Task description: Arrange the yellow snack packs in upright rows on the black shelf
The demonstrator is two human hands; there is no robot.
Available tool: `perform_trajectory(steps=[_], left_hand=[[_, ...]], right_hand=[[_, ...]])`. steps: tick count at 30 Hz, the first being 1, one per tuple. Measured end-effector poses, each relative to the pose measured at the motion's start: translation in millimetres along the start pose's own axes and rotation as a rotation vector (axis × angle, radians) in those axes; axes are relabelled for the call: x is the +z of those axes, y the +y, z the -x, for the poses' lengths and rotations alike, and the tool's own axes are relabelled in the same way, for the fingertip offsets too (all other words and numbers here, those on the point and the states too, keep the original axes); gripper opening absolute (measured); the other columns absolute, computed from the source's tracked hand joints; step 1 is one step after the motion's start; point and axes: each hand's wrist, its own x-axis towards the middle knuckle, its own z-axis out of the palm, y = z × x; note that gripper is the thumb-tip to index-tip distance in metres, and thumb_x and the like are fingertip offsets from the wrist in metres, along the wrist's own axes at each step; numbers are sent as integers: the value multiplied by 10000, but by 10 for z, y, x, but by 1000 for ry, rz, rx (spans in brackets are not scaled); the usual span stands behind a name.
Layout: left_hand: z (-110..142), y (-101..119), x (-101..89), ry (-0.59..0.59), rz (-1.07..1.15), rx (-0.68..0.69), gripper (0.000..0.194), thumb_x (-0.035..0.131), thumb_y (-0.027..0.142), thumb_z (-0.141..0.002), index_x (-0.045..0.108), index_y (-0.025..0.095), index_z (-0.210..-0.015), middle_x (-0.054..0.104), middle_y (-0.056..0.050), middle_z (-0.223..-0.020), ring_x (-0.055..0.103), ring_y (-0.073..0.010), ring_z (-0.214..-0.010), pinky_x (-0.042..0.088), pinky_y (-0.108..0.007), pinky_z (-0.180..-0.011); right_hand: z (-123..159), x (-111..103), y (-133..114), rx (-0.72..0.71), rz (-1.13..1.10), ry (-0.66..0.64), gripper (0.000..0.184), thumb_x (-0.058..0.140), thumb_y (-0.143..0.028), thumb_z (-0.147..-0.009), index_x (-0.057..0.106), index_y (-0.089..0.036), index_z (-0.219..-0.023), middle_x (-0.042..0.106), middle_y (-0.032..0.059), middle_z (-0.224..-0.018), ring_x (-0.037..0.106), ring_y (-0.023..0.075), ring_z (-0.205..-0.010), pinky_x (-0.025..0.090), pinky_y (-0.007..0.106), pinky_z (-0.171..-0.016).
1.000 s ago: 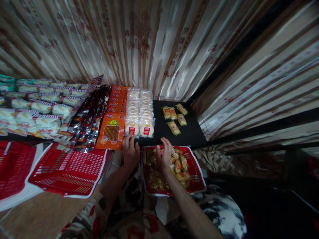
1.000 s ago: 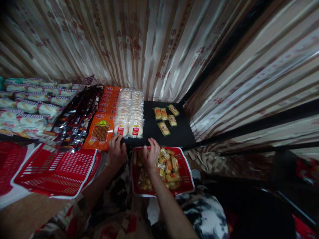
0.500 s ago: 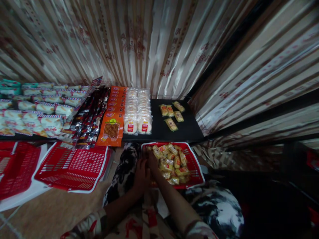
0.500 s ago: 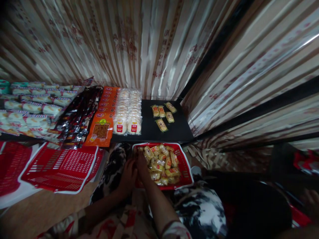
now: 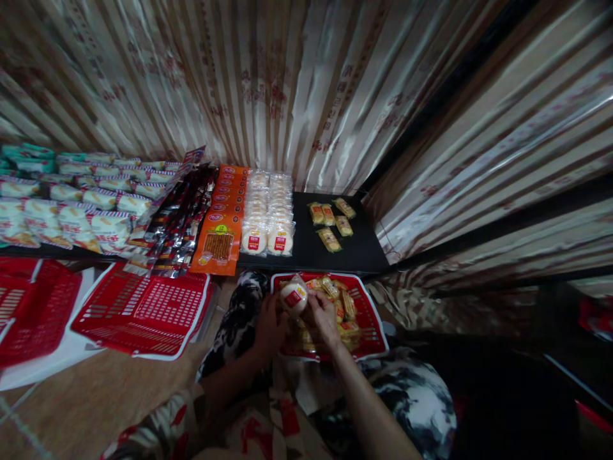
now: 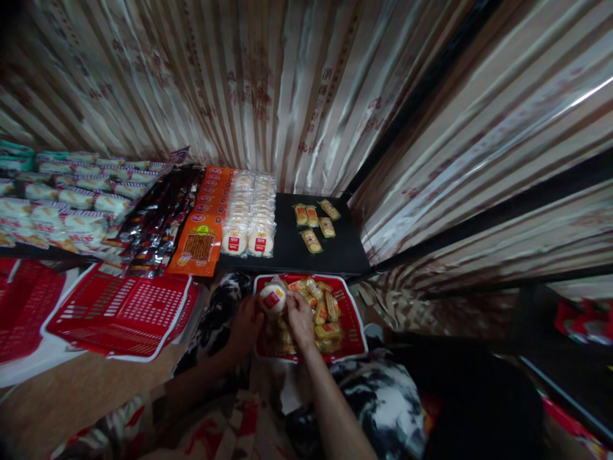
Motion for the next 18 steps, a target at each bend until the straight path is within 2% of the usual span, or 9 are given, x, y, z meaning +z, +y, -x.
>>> perform_trajectory(steps=[4,9,12,15,18], left_hand=[[-39,102,-41,22,42,4,458,495,255,-782,470,154,-1227,507,-136,-1266,486,-221,-1168,385,-423,-999],[-23,238,-98,-83,200,-78,313,491,262,-800,545,168,-1093,650,-81,-1020,609,-193,-904,479,-349,-829],[-39,310,-164,2,252,-84,264,478,257,-805,543,156,-1040,650,-75,-996,604,-181,-884,475,-331,-817],[-107,342,-239,77,264,-58,231,466,247,-803,540,156,-1002,647,-71,-980,598,-176,-882,474,-328,-816],[-213,316,-305,105,275,7,236,457,259,-806,534,156,-1004,643,-75,-977,599,-178,-883,481,-338,-814]], right_hand=[[-1,-103,-197,25,-34,-58,295,573,-439,-695,679,-174,-770,679,28,-767,590,196,-742,462,314,-712],[38,-74,-355,-12,-109,-101,342,589,-433,-716,672,-181,-932,682,47,-860,599,193,-774,485,319,-717],[64,-8,-405,-15,-189,-130,383,618,-444,-707,644,-188,-991,675,46,-836,600,180,-722,501,311,-680],[72,88,-475,-28,-219,-183,335,643,-450,-685,648,-196,-904,666,27,-775,594,169,-682,506,296,-647],[33,204,-575,-48,-230,-146,335,658,-465,-654,643,-192,-849,662,21,-743,594,167,-671,511,297,-646]])
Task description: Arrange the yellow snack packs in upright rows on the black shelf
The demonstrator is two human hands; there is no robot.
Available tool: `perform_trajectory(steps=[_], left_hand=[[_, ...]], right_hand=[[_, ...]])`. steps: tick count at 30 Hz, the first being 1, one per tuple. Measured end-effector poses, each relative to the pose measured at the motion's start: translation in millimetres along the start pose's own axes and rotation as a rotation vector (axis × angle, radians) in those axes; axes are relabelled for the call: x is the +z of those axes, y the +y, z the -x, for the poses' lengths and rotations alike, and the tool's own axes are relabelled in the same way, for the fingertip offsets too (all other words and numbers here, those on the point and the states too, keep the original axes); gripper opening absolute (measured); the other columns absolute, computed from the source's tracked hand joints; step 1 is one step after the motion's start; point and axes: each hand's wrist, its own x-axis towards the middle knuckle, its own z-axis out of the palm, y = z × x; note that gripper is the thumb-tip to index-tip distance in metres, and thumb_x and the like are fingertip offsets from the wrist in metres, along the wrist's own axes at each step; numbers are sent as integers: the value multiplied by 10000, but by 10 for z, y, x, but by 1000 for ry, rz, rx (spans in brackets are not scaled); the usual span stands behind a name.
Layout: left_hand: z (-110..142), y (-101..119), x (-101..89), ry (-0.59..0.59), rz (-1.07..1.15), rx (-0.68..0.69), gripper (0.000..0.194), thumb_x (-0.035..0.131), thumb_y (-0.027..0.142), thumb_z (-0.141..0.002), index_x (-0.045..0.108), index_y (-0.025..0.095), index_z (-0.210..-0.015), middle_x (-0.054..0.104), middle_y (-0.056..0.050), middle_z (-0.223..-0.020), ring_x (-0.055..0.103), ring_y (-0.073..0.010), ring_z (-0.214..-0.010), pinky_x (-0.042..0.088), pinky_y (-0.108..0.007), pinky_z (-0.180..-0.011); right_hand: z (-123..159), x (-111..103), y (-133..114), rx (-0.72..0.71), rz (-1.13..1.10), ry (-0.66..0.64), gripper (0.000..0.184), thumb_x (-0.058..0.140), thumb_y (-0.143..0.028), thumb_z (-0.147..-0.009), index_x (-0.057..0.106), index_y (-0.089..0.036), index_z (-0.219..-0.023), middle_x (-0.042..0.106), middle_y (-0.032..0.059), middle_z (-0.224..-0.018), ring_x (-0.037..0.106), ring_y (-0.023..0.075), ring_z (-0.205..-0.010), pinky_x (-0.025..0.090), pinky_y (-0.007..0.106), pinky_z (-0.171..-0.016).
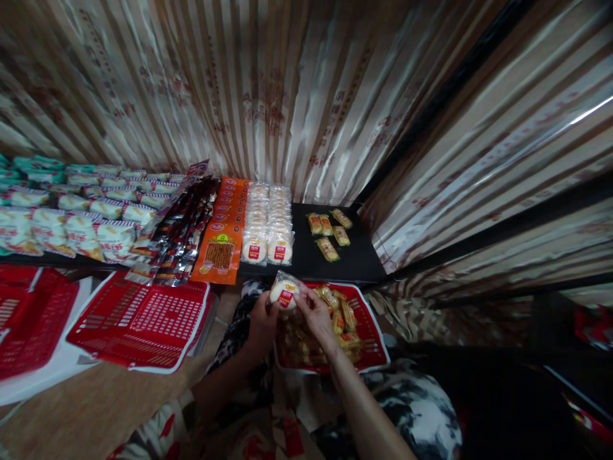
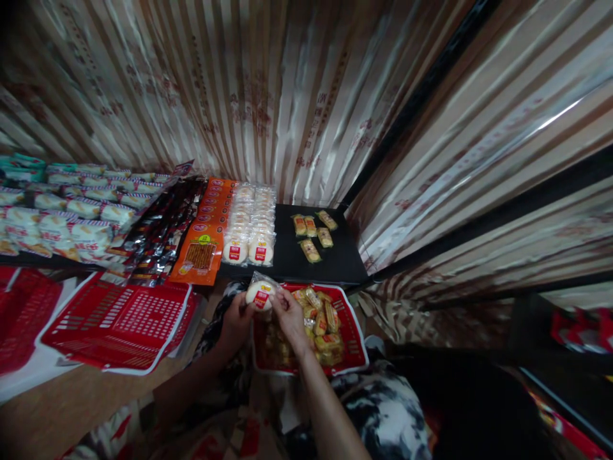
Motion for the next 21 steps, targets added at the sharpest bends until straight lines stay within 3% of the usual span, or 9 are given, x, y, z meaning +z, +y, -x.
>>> perform_trajectory(steps=[3,9,13,21], left_hand=[[-130,-49,-52,37,-61,82,268,464,292,-805,539,147,-1017,627,-92,-985,588,-193,-913,478,-364,-838],[-394,-83,-93,109,-190,154,361,492,272,-794,516,125,-1123,576,-121,-1060,559,-207,-990,490,-363,-837],[-531,-42,-61,157,-233,184,422,500,229,-779,495,144,-1192,532,-131,-1122,553,-215,-996,519,-339,-747],[-667,18,0,137,-342,295,516,486,214,-783,421,128,-1288,492,-144,-1197,552,-213,-997,483,-380,-870]], right_hand=[[-111,123,-67,-17,-5,43,360,667,-475,-627,636,-184,-837,656,18,-727,591,162,-653,511,297,-641],[-405,284,-140,-66,8,-6,338,618,-470,-677,616,-176,-845,626,6,-707,546,133,-612,477,256,-599],[-618,295,-139,-88,89,-10,323,600,-465,-688,617,-171,-821,590,-15,-666,504,116,-572,439,233,-563],[-962,231,-155,-211,389,57,356,526,-493,-749,663,-184,-859,611,-3,-691,530,146,-657,442,252,-640]])
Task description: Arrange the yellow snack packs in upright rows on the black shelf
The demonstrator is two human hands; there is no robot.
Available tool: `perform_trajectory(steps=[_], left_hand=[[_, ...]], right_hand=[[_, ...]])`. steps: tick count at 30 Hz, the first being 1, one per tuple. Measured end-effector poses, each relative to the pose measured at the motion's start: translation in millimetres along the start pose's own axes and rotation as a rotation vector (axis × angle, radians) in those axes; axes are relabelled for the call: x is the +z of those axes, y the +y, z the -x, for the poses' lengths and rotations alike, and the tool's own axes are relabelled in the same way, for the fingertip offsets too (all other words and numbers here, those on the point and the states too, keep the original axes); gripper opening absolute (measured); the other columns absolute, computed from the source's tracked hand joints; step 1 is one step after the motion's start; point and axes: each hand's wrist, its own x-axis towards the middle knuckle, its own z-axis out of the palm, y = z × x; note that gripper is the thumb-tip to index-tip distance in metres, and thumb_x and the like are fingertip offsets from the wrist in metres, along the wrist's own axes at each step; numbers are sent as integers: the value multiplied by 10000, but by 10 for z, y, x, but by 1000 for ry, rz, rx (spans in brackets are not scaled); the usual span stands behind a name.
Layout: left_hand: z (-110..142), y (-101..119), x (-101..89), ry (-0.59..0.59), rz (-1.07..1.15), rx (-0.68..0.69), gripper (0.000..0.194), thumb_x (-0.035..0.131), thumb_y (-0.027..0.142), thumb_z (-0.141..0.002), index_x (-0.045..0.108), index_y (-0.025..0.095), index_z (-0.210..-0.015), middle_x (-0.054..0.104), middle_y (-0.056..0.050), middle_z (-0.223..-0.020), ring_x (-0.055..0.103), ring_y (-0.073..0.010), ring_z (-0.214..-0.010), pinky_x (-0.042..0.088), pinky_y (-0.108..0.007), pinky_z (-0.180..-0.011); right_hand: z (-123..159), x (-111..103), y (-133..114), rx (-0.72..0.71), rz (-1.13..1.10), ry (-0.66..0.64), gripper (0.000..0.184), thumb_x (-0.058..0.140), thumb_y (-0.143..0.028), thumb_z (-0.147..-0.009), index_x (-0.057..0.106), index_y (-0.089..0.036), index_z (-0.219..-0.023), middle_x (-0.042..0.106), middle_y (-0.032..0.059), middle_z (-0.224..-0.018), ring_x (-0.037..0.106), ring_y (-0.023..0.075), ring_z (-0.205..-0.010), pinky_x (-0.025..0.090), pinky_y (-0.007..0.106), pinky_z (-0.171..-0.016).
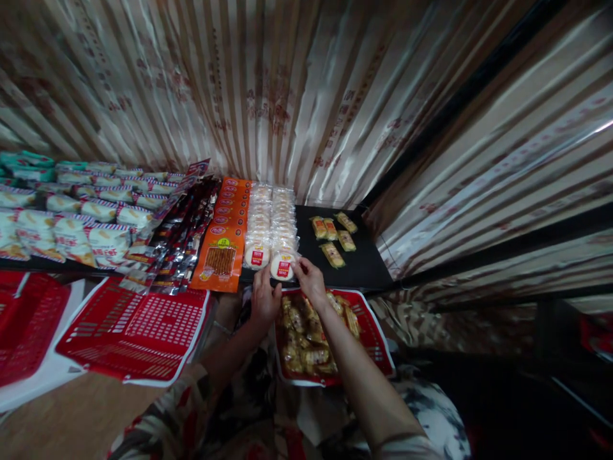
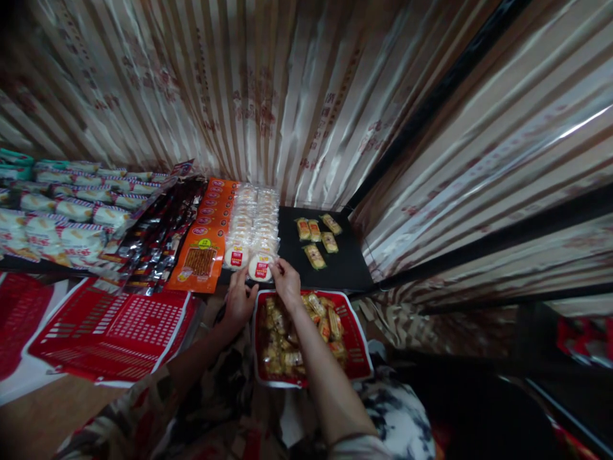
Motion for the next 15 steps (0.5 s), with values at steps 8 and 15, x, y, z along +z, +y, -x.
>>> perform_trajectory(steps=[8,15], left_hand=[[-19,-78,34,-49,-218,146,503,455,220,-824,408,96,-1309,457,-158,-1242,411,-261,-1163,341,-424,-1026],[74,-232,121,-66,-239,284,418,343,271,-910,465,114,-1278,392,-183,-1292,428,-245,-1145,405,-391,-946]], right_hand=[[-124,-14,19,-144,305,57,341,502,-448,-813,671,-169,-913,573,46,-804,531,162,-752,449,278,-727],[-60,63,69,-107,250,75,358,558,-330,-794,591,-146,-1099,542,60,-907,541,135,-725,497,262,-690]])
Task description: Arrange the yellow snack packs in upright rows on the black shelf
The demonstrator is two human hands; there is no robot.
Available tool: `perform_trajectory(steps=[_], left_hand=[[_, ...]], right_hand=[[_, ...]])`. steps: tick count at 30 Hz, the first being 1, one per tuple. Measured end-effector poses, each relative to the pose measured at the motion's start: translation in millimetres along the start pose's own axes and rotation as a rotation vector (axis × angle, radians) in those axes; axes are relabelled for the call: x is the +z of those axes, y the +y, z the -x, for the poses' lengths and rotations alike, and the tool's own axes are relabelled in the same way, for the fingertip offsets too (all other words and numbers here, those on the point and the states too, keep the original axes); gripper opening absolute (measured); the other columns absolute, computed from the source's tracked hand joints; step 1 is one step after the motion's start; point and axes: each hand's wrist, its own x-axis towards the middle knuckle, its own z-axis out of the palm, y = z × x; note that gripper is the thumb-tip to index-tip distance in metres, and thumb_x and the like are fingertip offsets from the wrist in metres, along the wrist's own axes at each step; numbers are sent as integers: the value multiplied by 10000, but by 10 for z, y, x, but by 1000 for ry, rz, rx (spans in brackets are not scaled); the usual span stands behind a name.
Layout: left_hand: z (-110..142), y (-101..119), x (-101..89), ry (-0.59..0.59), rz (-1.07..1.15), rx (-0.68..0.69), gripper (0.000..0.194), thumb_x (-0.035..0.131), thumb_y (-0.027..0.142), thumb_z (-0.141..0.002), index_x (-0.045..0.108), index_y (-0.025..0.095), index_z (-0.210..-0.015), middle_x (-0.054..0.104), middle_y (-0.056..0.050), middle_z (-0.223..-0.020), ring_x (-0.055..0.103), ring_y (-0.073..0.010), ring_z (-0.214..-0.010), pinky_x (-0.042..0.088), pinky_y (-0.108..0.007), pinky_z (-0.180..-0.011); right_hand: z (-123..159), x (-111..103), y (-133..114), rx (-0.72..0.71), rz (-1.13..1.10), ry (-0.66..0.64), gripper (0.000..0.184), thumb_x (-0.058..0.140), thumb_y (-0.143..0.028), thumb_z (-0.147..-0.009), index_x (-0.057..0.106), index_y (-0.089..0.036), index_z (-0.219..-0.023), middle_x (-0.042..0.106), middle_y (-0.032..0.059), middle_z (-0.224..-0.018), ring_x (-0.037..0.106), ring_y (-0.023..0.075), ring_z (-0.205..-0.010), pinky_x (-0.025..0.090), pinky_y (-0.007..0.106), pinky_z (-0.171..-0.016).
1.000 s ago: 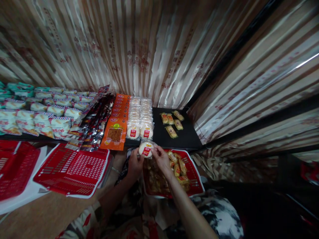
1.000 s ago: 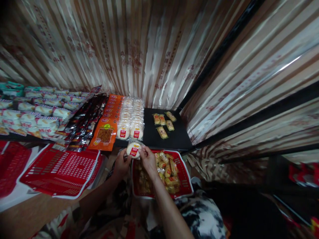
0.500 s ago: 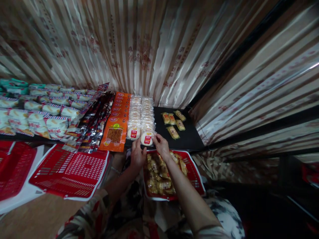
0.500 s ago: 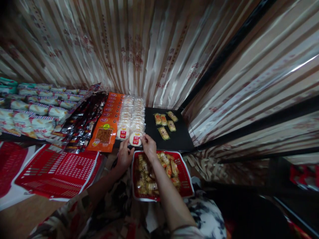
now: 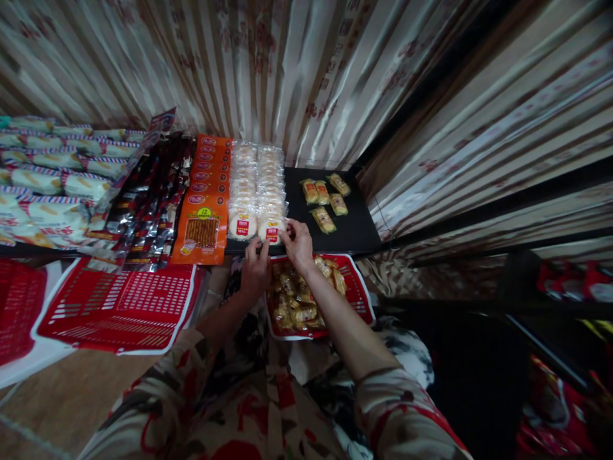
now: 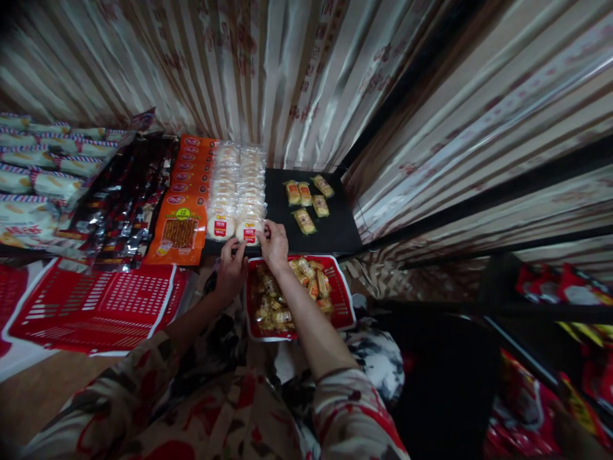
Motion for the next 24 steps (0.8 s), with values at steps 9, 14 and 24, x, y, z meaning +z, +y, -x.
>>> perform_trajectory(steps=[9,14,24], left_hand=[[-6,14,-21,16,-86,83,411,374,245,-900,469,78,-1263,433,-210,-1299,404,-271,-1196,410,-424,-958],[-17,24,-5,38,-118,103,397,384,215,-887,486,74,-1244,447,-213,-1290,396,-274,-1213,394,-436,-983],[4,35,13,96,-39,73,353,378,189,-880,526,118,-1193,465,-177,-1263,416,-243,-1193,405,-433,-975]], right_hand=[[389,238,82,12,-120,114,561,556,-284,-793,398,-174,-1320,465,133,-1222,497,207,-1069,504,333,-844],[345,239,75,3,-13,93,555,539,-242,-784,410,-164,-1318,516,131,-1203,473,238,-1106,423,405,-949],[305,221,72,7,-38,98,536,521,-303,-794,425,-172,-1305,515,131,-1180,487,238,-1057,461,390,-875]])
